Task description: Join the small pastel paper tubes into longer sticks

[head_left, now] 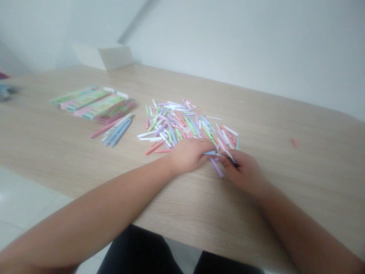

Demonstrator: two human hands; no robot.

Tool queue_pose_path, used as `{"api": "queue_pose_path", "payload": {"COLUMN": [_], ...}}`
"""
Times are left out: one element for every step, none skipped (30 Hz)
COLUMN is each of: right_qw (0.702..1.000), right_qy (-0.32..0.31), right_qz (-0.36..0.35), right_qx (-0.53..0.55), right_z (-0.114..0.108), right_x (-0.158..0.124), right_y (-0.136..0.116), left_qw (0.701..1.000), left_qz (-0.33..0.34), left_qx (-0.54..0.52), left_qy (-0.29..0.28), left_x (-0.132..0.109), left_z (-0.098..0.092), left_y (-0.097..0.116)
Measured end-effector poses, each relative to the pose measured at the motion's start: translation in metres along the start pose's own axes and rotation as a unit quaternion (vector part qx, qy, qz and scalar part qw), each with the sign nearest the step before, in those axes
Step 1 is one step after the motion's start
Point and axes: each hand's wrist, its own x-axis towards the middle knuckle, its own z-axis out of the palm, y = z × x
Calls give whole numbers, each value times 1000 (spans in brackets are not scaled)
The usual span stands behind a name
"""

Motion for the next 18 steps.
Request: {"api": "queue_pose_path", "payload": {"right_qw": [1000,1000,1000,1000,1000,1000,1000,1000,1000,1000,1000,1000,1000,1000,1000,1000,1000,1000], "right_qy": [-1,-1,1,1,1,2,2,1,-1,-2,-1,0,2,4,6,6,7,8], "right_qz": [-1,-1,-2,-3,-4,-4,-3,-2,-2,0,3,6,11,16,20,23,25,25], "right_qx": [1,2,4,5,7,9,9,8,8,6,4,0,-5,-10,-14,-17,-18,-17], "right_z": [0,0,-1,-1,-1,-1,-1,-1,-1,-1,0,0,1,1,1,2,2,2], "right_x": [0,0,0,0,0,0,0,0,0,1,1,1,2,2,2,2,2,2], "right_y": [0,0,-1,-1,-1,-1,-2,-2,-2,-1,-1,-1,-1,0,0,0,0,0], "left_qw": [1000,1000,1000,1000,1000,1000,1000,1000,1000,1000,1000,1000,1000,1000,1000,999,999,999], "left_qz": [2,5,6,8,10,12,12,12,11,9,5,-1,-9,-16,-23,-27,-30,-32], "left_qx": [3,5,7,8,10,11,13,13,13,11,7,2,-4,-10,-15,-18,-22,-25], "left_qy": [-1,-2,-3,-4,-3,-3,-1,1,1,1,1,3,4,5,6,6,5,3], "left_x": [0,0,0,0,0,0,0,0,0,0,0,0,0,0,0,0,0,0], "left_z": [0,-1,-1,-1,-1,-1,0,0,0,1,1,2,2,3,3,3,3,3], "left_y": [0,0,0,0,0,-1,-1,-1,-1,-1,0,0,0,0,-1,-1,-1,-1]}}
